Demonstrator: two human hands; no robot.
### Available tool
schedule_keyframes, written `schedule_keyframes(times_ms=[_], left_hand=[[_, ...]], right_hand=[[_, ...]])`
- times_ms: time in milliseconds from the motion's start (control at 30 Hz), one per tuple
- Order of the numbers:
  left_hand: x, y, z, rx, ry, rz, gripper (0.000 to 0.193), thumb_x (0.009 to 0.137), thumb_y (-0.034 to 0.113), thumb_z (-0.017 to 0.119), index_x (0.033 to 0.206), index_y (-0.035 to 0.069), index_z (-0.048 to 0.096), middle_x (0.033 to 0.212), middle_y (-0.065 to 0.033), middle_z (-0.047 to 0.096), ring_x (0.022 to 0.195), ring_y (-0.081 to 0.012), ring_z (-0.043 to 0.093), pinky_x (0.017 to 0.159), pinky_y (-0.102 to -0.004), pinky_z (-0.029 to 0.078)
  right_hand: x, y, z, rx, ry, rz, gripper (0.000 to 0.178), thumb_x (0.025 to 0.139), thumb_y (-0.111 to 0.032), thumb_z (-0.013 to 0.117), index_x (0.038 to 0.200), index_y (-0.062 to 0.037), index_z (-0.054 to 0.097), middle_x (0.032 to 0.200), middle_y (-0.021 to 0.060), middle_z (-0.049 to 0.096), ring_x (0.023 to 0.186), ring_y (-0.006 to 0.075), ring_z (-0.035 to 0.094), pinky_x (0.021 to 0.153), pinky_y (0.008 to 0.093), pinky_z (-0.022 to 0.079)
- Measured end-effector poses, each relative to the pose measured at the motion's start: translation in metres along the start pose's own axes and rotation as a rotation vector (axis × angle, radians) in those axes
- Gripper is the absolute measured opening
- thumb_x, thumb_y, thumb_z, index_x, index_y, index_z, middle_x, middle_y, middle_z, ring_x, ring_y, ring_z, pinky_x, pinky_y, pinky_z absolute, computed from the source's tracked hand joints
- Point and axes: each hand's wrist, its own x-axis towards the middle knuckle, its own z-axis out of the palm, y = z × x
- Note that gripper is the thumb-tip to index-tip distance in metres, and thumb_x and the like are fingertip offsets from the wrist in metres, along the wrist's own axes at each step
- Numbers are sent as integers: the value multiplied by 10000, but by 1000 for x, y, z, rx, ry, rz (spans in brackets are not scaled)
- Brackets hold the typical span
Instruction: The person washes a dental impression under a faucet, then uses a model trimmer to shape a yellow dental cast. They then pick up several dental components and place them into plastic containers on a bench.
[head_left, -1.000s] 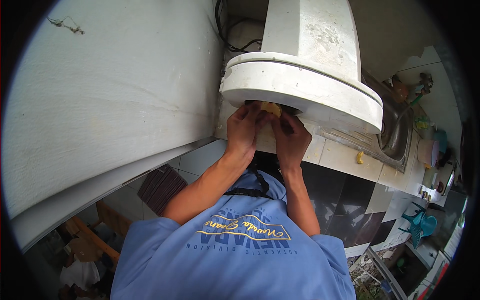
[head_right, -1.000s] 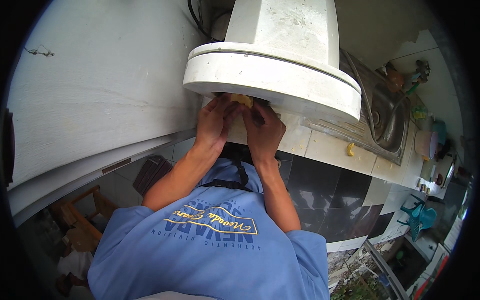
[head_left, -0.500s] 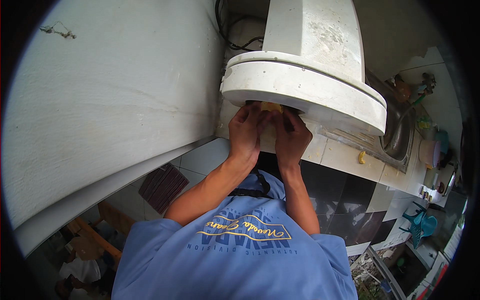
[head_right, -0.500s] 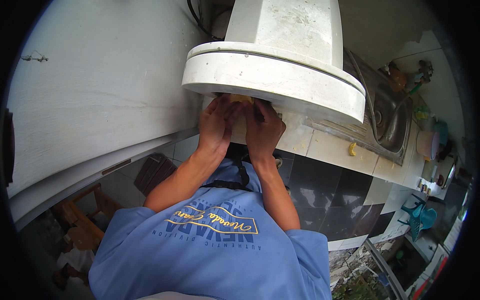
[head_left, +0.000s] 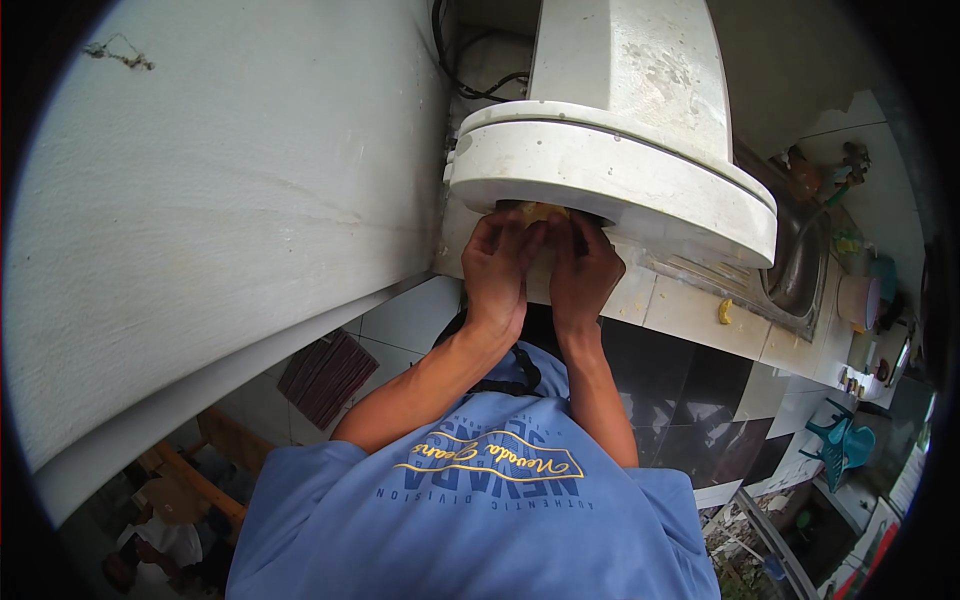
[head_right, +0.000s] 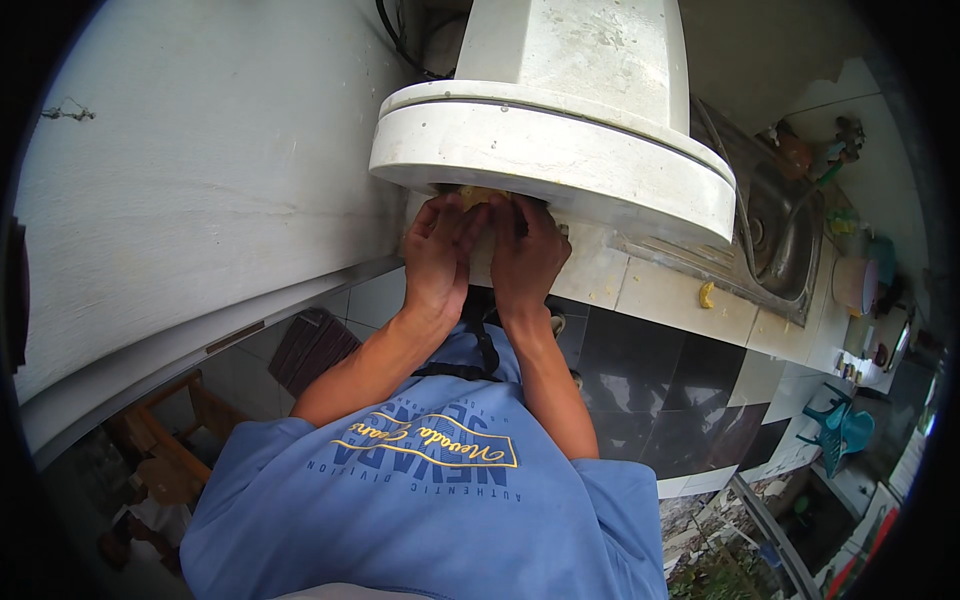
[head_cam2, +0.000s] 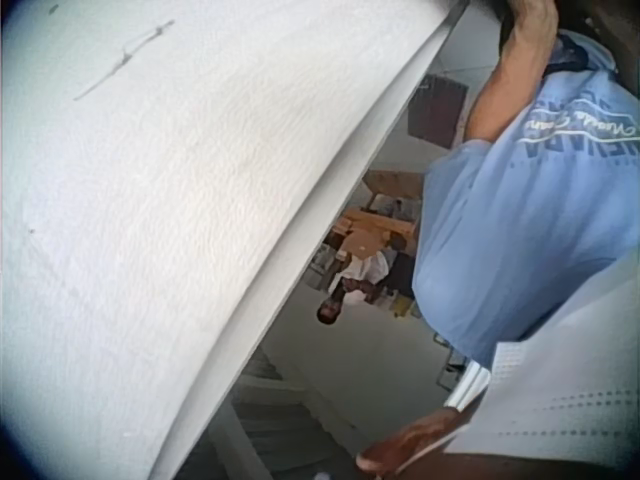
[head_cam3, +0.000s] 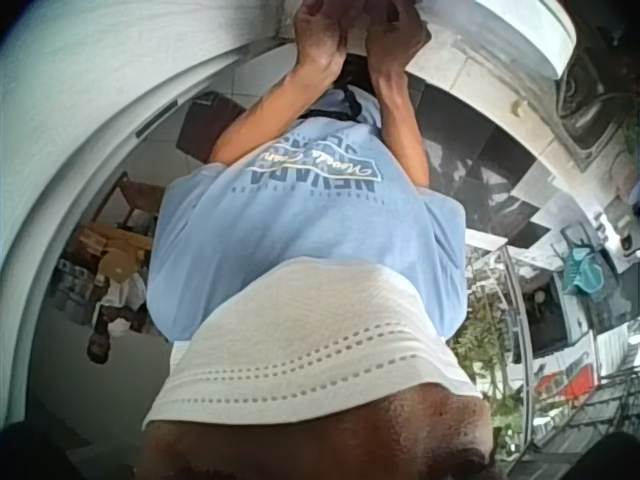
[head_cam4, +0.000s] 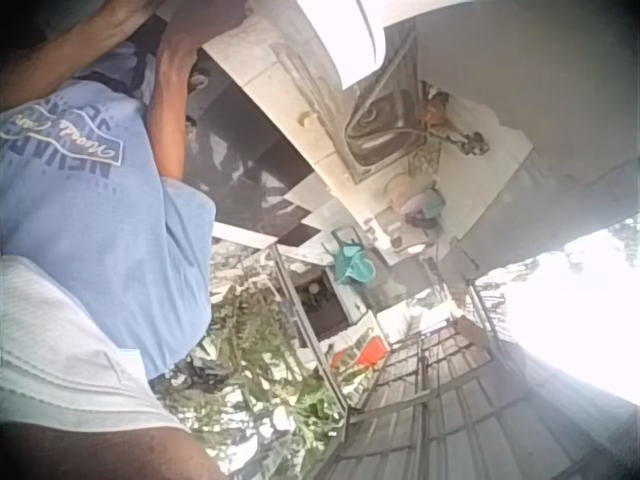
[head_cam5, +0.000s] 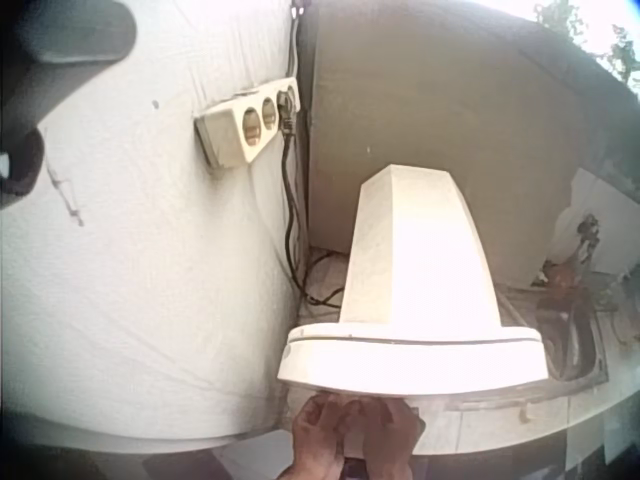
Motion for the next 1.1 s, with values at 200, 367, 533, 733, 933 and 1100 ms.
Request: schedule_keyframes(times_ms=[200, 367, 533, 733, 933, 1100], left_hand=[[-2, -2, -1, -9, -16, 42, 165, 937, 97, 562, 1035, -30, 524, 1046, -131, 596, 971, -192, 616, 906, -289, 527], [-5, -4, 1, 33, -41, 89, 185, 938, 101, 565, 1053, -38, 522, 1046, -126, 605, 976, -171, 612, 914, -283, 518], [-6, 0, 2, 83, -58, 79, 228, 943, 96, 550, 1115, -49, 515, 1104, -134, 586, 1022, -180, 597, 945, -293, 502], [-7, 0, 3, 118, -61, 85, 267, 944, 98, 549, 1152, -64, 507, 1122, -135, 588, 1032, -178, 594, 945, -289, 496], [-7, 0, -2, 154, -75, 77, 259, 947, 75, 531, 1159, -67, 485, 1164, -156, 559, 1079, -194, 577, 989, -315, 482], [-8, 1, -3, 158, -85, 81, 274, 942, 90, 553, 1157, -66, 485, 1138, -152, 577, 1069, -176, 580, 987, -312, 478]], right_hand=[[0, 5, 1, 18, -12, 41, 176, 851, -203, 670, 890, -33, 692, 725, 142, 657, 599, 242, 624, 579, 328, 468], [0, 9, 1, 19, -42, 88, 178, 858, -211, 664, 870, -36, 692, 697, 141, 650, 576, 248, 621, 563, 326, 462], [3, 2, 0, -23, -36, 27, 176, 863, -207, 657, 851, -35, 692, 681, 139, 646, 567, 249, 621, 551, 327, 457], [4, 2, 0, -27, -54, 22, 160, 865, -188, 647, 837, -38, 693, 671, 134, 646, 565, 245, 627, 548, 327, 458], [6, 3, 3, 24, -66, 6, 132, 857, -160, 644, 842, -38, 692, 677, 126, 651, 565, 240, 628, 551, 329, 465], [7, 1, 3, -2, -80, 16, 101, 837, -131, 651, 856, -42, 693, 682, 126, 652, 580, 247, 637, 563, 330, 474]])
